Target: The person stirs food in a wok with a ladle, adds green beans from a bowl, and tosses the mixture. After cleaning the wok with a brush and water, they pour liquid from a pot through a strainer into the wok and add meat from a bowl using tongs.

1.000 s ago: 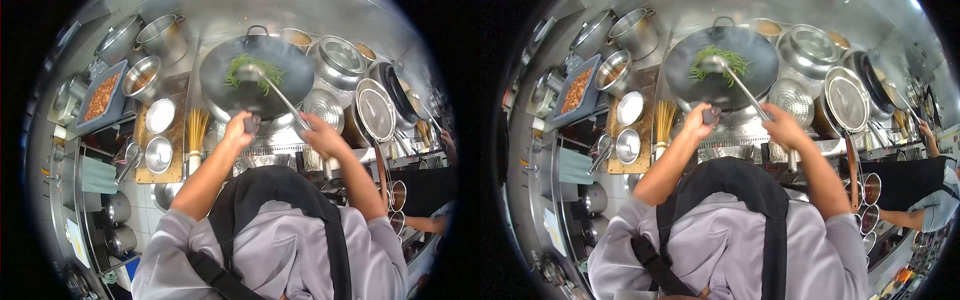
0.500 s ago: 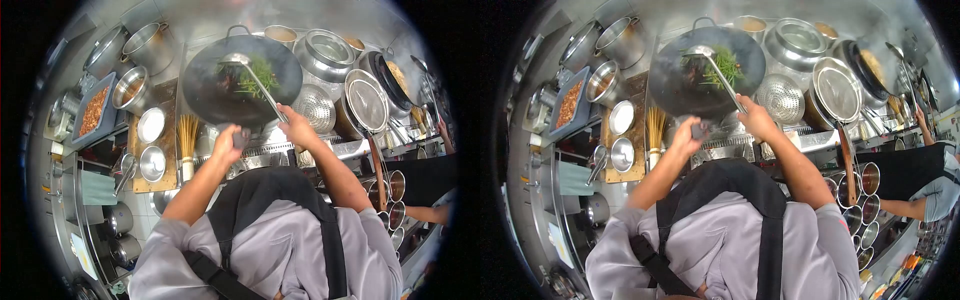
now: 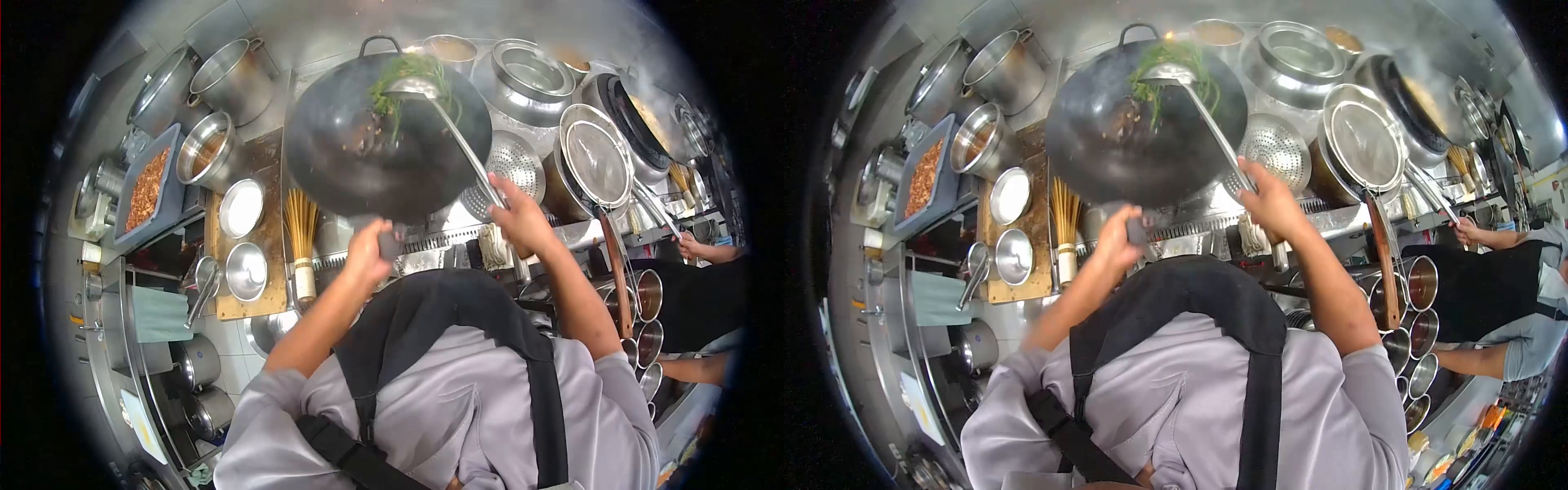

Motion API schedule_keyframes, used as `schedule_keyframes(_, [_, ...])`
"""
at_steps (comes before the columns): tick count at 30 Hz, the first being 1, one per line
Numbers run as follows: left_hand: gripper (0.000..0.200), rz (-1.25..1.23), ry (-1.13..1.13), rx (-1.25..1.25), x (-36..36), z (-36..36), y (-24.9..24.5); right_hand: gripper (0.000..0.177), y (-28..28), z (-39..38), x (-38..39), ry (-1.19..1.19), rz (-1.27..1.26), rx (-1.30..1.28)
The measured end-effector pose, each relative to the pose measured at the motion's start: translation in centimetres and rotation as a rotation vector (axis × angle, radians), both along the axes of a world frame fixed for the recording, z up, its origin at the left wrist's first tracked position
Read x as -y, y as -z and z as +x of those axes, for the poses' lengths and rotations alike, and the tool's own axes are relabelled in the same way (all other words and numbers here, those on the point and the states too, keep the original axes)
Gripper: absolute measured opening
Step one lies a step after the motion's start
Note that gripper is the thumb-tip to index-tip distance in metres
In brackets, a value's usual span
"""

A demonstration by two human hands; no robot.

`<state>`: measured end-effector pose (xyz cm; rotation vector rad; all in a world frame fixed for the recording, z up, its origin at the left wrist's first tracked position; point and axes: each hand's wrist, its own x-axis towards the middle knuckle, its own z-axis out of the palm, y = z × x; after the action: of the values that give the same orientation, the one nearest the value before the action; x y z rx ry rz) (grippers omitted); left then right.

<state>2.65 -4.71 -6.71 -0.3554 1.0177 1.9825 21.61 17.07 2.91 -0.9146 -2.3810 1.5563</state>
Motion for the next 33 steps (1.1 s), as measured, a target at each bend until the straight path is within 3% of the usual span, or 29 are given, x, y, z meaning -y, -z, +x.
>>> schedule_keyframes(2, [0.011,0.051,0.096,-0.015,3.1,2.0,-2.5,0.058,-2.9,2.5,1.2,-0.048,-0.066,-0.004])
schedule_keyframes(4, [0.007,0.031,-0.03,-0.002,2.1,1.3,-5.2,0.062,-4.5,6.4,0.7,-0.007,-0.338,0.066])
schedule_keyframes(6, [0.007,0.108,0.012,0.066,-0.5,-2.3,-5.6,0.062,-5.5,7.7,0.0,-0.103,-0.461,0.062])
schedule_keyframes(7, [0.009,0.11,-0.01,0.094,-2.3,-4.1,-4.6,0.06,-7.1,6.1,0.4,-0.083,-0.325,0.232])
schedule_keyframes(9, [0.009,0.075,-0.021,0.114,-4.0,-5.4,-2.5,0.058,-4.1,2.5,-0.3,-0.151,-0.218,0.176])
schedule_keyframes(11, [0.009,0.076,0.0,0.056,-3.6,-4.1,-1.4,0.057,-2.4,-2.1,0.0,-0.116,0.049,0.205])
schedule_keyframes(14, [0.013,0.06,0.073,-0.037,1.4,0.8,-1.4,0.058,1.6,-2.1,1.3,-0.139,0.406,-0.107])
schedule_keyframes(15, [0.011,0.076,0.079,-0.017,1.7,0.6,-2.6,0.06,-0.1,-0.5,2.8,-0.102,0.187,-0.016])
schedule_keyframes(16, [0.01,0.092,0.077,0.015,2.1,0.7,-3.3,0.061,2.3,1.5,2.9,-0.131,0.149,-0.115])
schedule_keyframes(18, [0.008,0.143,0.017,0.154,-0.3,-2.5,-4.0,0.059,2.8,4.2,4.8,-0.078,-0.088,0.043])
schedule_keyframes(19, [0.009,0.183,0.095,0.073,-1.5,-4.5,-3.1,0.059,3.4,5.4,5.0,-0.084,-0.091,0.045])
schedule_keyframes(20, [0.009,0.128,-0.032,0.163,-3.0,-5.3,-3.3,0.058,4.0,6.6,4.7,-0.179,0.006,-0.097])
schedule_keyframes(21, [0.007,0.121,0.001,0.166,-2.6,-5.0,-3.5,0.057,4.0,6.8,3.9,-0.276,0.112,-0.24])
schedule_keyframes(22, [0.006,0.113,0.036,0.171,-1.9,-4.0,-4.2,0.056,-5.5,7.1,4.6,-0.097,-0.332,0.249])
schedule_keyframes(23, [0.005,0.013,0.13,0.124,-0.7,-2.5,-7.4,0.057,-7.2,8.6,3.3,-0.101,-0.323,0.272])
schedule_keyframes(24, [0.006,0.002,0.054,0.184,-0.6,-1.9,-8.1,0.058,-8.3,9.1,1.9,-0.171,-0.208,0.286])
schedule_keyframes(26, [0.007,0.093,0.056,0.157,-2.0,-3.3,-6.2,0.059,-9.4,6.5,0.9,-0.096,-0.23,0.386])
schedule_keyframes(28, [0.007,0.1,-0.043,0.135,-4.1,-4.8,-3.3,0.056,-6.1,2.2,-0.2,-0.176,-0.098,0.277])
schedule_keyframes(30, [0.009,0.153,0.01,0.072,-2.6,-2.9,-1.4,0.054,-1.4,-1.9,-0.3,-0.178,0.239,0.128])
schedule_keyframes(32, [0.01,0.099,0.071,0.036,1.6,1.1,-2.6,0.054,-1.6,-2.5,1.1,-0.114,0.148,0.117])
schedule_keyframes(33, [0.011,0.022,0.082,0.118,3.1,2.1,-4.4,0.055,-4.5,-1.1,1.8,-0.146,0.052,0.14])
